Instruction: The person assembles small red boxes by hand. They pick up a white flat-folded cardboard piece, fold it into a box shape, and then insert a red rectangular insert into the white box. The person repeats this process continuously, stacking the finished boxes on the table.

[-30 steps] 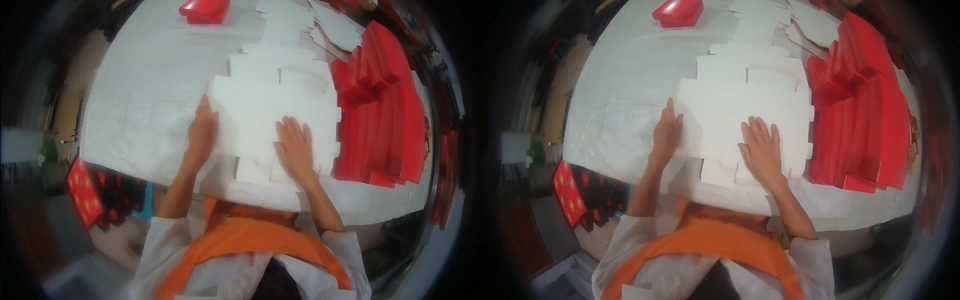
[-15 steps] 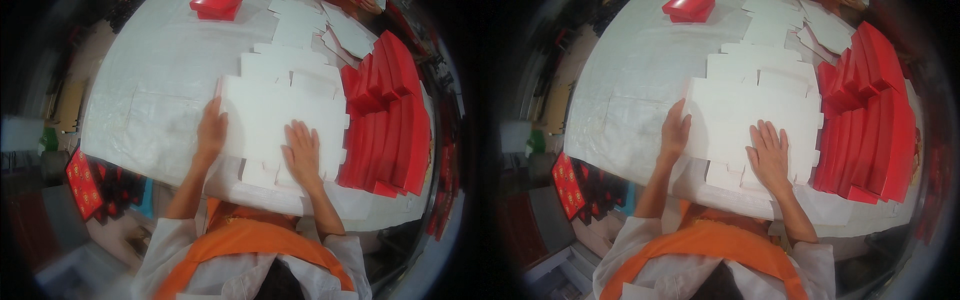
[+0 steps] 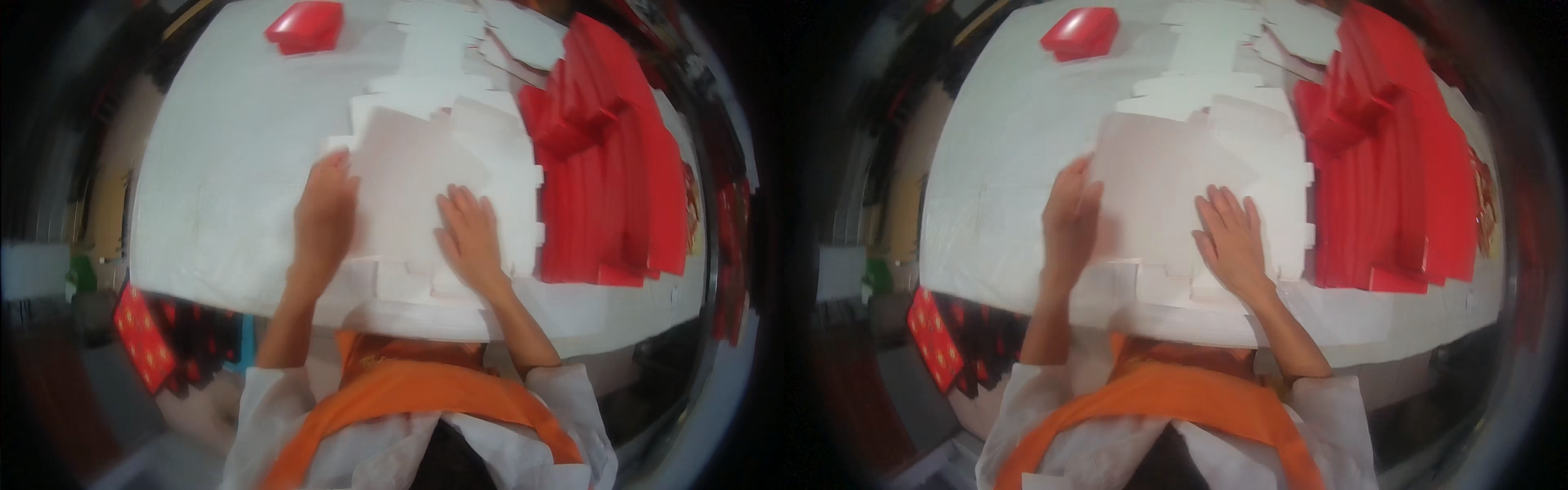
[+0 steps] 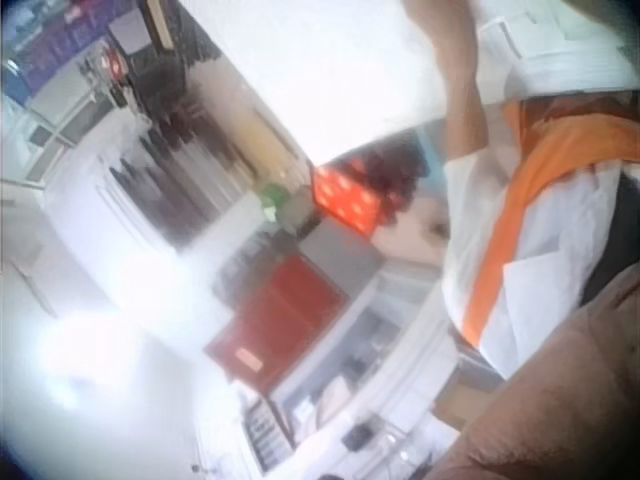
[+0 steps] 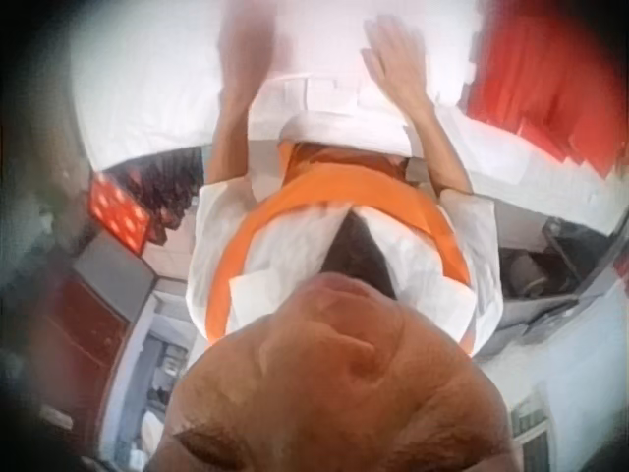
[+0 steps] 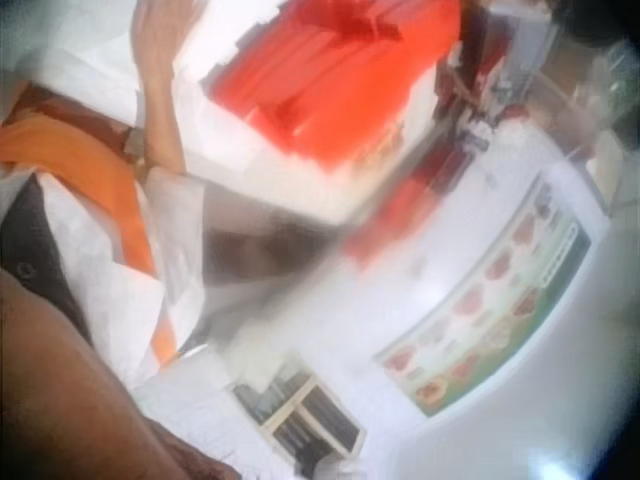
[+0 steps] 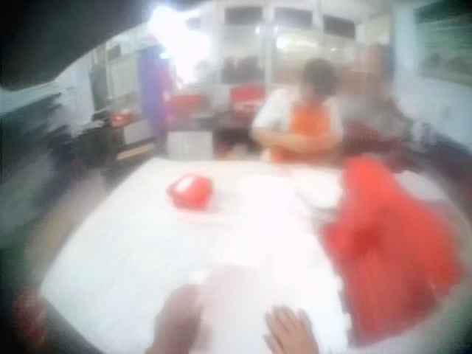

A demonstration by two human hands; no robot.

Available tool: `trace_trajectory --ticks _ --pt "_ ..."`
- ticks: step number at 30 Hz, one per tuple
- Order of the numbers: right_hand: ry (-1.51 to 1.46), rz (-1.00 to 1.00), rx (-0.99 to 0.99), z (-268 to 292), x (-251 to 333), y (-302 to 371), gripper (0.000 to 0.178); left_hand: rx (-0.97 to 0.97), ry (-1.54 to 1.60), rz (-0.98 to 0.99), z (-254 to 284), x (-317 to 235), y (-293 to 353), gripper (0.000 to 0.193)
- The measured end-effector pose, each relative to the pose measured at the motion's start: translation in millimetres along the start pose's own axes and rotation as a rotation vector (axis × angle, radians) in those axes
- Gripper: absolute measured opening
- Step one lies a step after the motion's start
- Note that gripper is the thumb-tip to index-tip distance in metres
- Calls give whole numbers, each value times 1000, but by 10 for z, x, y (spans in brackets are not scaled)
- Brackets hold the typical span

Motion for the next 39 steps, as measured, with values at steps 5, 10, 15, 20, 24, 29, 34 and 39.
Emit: trace_trajectory --ticks 5,10,15,20,24,29,34,39 --pt "-184 26 -307 507 -155 92 41 202 325 600 95 542 101 31" --pt "-252 -85 -737 1342 -174 217 48 -69 851 659 549 997 295 46" --pt "-1045 -652 -194 867 -543 89 36 -60 980 710 453 1391 772 46" --pt "-830 -599 -42 855 -524 117 24 197 1876 699 308 807 930 49" --pt "-760 -550 113 758 -440 47 25 638 1294 315 95 317 869 62" --pt "-682 -493 380 630 -348 40 29 483 682 -247 46 -335 490 66" --pt "-720 -391 576 450 -97 168 36 726 609 49 -456 -412 612 34" --pt "-923 -367 535 367 0 252 40 680 523 204 -576 -260 754 28"
Point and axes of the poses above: each hand's wrist, its own y-axis away from the middle knuckle, its own z-axis out of the back of the hand, x = y × z, the point moved 9 cm from there along -y, towards the middle knuckle, and after that the axes turned 5 degrees about -y, right-handed, at the moved point
